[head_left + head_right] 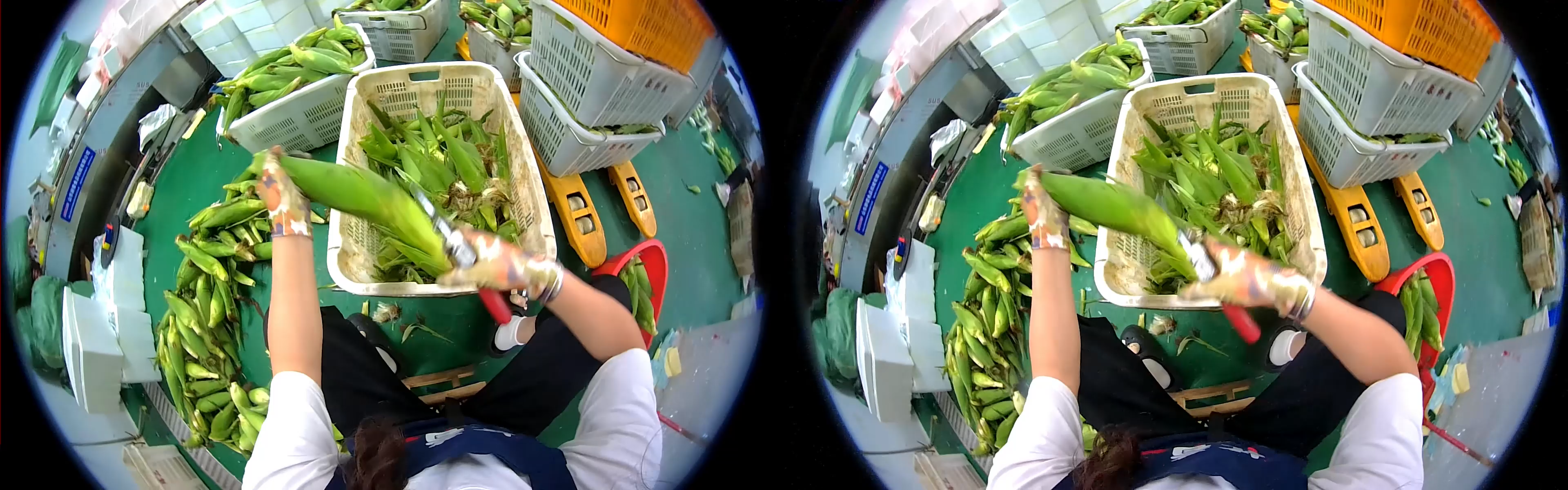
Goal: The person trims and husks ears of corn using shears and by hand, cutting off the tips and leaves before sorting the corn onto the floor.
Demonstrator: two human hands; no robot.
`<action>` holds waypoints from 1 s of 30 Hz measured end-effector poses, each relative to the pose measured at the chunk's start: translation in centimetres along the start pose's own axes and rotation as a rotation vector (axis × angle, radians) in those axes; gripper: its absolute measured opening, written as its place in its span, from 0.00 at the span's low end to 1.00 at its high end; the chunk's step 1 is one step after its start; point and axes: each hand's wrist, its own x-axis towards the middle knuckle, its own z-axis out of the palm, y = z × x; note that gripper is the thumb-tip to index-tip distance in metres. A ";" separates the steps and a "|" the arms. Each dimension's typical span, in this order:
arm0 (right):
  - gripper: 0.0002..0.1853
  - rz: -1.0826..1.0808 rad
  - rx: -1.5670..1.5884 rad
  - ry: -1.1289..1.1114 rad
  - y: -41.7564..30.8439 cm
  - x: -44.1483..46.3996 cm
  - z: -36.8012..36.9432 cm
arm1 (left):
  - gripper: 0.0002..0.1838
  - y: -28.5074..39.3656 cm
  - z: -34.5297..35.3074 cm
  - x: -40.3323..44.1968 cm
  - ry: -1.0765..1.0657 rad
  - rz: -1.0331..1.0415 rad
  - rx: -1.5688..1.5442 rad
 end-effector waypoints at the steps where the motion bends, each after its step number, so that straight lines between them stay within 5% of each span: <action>1: 0.32 0.076 -0.114 -0.023 -0.4 -0.2 1.4 | 0.13 0.2 -0.3 0.4 0.057 0.003 -0.022; 3: 0.38 0.005 -0.183 0.178 3.9 1.1 5.4 | 0.15 0.6 -0.9 1.1 0.170 0.014 -0.065; 4: 0.42 0.165 -0.072 0.064 3.2 1.9 5.7 | 0.15 0.8 -0.8 0.8 0.236 0.054 -0.116; 7: 0.38 0.224 -0.065 0.223 3.6 4.6 6.1 | 0.16 0.3 -1.3 1.3 0.315 0.062 -0.231; 12: 0.41 0.126 -0.345 0.495 3.8 9.2 4.0 | 0.19 -2.3 -2.0 2.6 0.281 -0.067 -0.341; 14: 0.40 -0.105 -0.559 0.746 3.4 9.8 3.8 | 0.19 -3.2 -1.9 2.2 0.259 -0.120 -0.370; 19: 0.42 -0.135 -0.523 0.682 0.3 8.6 2.0 | 0.22 -6.6 -4.3 4.2 0.259 -0.225 -0.417; 23: 0.49 -0.126 -0.574 0.514 -0.8 7.4 1.3 | 0.25 -6.4 -3.9 3.7 0.135 -0.334 -0.487; 25: 0.59 -0.032 -0.556 0.529 -0.2 8.0 1.5 | 0.26 -5.1 -1.8 1.7 0.262 -0.292 -0.410; 27: 0.63 -0.038 -0.397 0.520 -0.7 8.1 1.3 | 0.27 -8.8 -4.2 3.9 0.090 -0.251 -0.444; 29: 0.61 -0.044 -0.394 0.590 -1.4 8.4 1.6 | 0.28 -8.3 -3.2 2.6 0.092 -0.226 -0.476; 30: 0.48 -0.103 -0.206 0.567 -1.7 8.4 1.6 | 0.29 -8.2 -2.6 2.0 0.093 -0.196 -0.506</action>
